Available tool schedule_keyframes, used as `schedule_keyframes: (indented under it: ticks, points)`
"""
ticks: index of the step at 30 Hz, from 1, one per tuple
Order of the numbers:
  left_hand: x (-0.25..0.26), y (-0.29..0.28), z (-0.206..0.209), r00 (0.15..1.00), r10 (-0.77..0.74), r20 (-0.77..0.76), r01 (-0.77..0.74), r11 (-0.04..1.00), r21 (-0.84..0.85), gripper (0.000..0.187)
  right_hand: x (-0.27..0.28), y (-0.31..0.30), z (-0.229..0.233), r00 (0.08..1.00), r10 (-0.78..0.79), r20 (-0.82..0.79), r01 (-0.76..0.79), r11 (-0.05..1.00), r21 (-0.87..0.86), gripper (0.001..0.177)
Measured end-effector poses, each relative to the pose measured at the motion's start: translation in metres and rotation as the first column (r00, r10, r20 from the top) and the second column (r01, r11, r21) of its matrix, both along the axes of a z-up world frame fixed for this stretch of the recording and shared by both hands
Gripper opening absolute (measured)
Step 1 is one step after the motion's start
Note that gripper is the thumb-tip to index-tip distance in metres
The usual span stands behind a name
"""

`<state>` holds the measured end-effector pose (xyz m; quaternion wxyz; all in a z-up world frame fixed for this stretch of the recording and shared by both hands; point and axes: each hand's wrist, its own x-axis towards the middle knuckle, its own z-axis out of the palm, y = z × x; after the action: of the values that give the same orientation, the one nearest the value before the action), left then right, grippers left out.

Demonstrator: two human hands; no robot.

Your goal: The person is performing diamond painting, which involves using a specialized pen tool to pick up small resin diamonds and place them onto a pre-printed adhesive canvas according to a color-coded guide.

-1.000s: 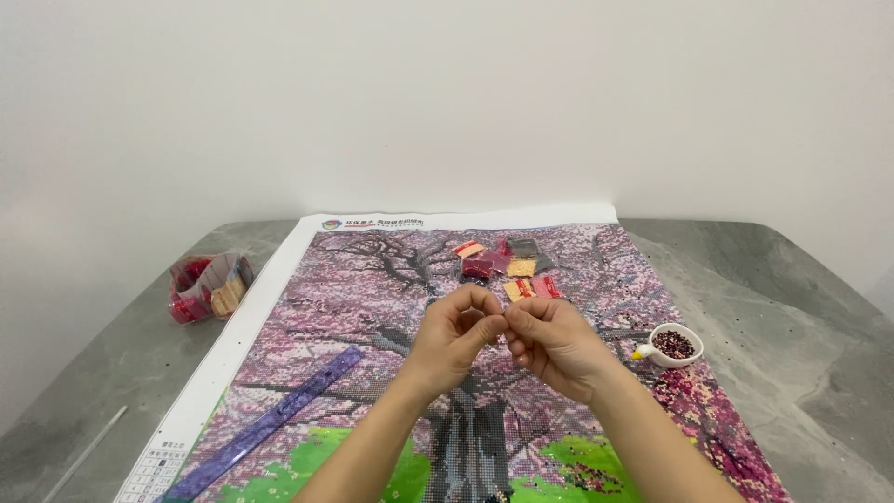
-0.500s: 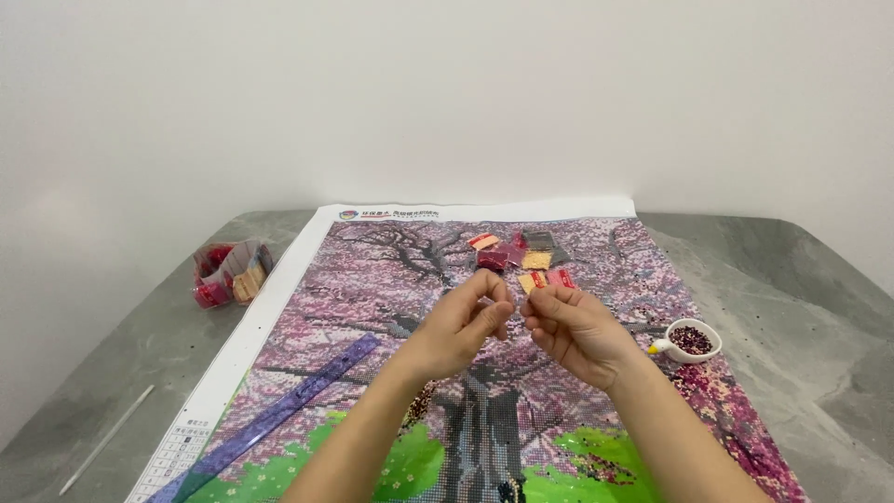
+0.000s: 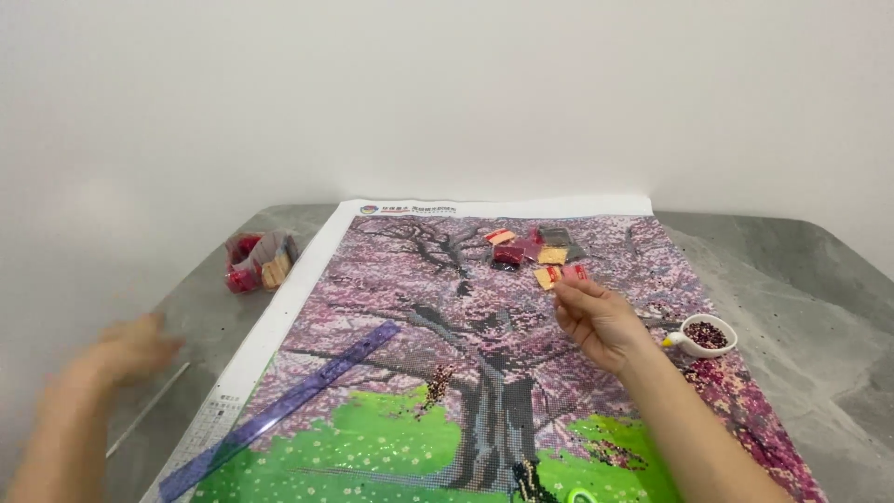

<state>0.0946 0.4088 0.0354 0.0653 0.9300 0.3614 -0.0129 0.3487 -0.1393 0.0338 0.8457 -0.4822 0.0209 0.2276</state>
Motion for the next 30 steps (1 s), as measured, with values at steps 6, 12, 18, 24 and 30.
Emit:
schedule_keyframes:
  ticks: [6, 12, 18, 24, 30]
  points:
    - [-0.026, -0.054, -0.005, 0.915, 0.282, -0.288, -0.326, 0.938, -0.116, 0.033, 0.001, -0.002, -0.007, 1.000, 0.006, -0.017, -0.006, 0.999, 0.035, 0.008]
    - [-0.014, -0.079, 0.005, 0.948, 0.292, -0.128, -0.283, 0.956, 0.080, 0.041, 0.010, -0.003, -0.018, 0.998, 0.049, 0.034, -0.051, 0.997, 0.055, 0.016]
    - [0.012, -0.084, -0.015, 0.921, 0.210, -0.329, -0.194, 0.978, 0.081, 0.036, 0.009, -0.004, -0.018, 1.000, 0.005, 0.026, -0.006, 0.999, 0.043, 0.020]
    - [0.053, -0.162, 0.010, 0.964, -0.126, 0.233, 0.075, 0.973, 0.217, 0.032, 0.013, -0.003, -0.035, 0.991, 0.004, 0.132, -0.011, 0.998, 0.056, 0.014]
    - [0.092, -0.299, 0.101, 0.660, -0.182, 0.729, 0.567, 0.758, -0.324, 0.025, 0.006, 0.002, -0.032, 0.992, 0.020, 0.122, -0.032, 0.995, 0.094, 0.021]
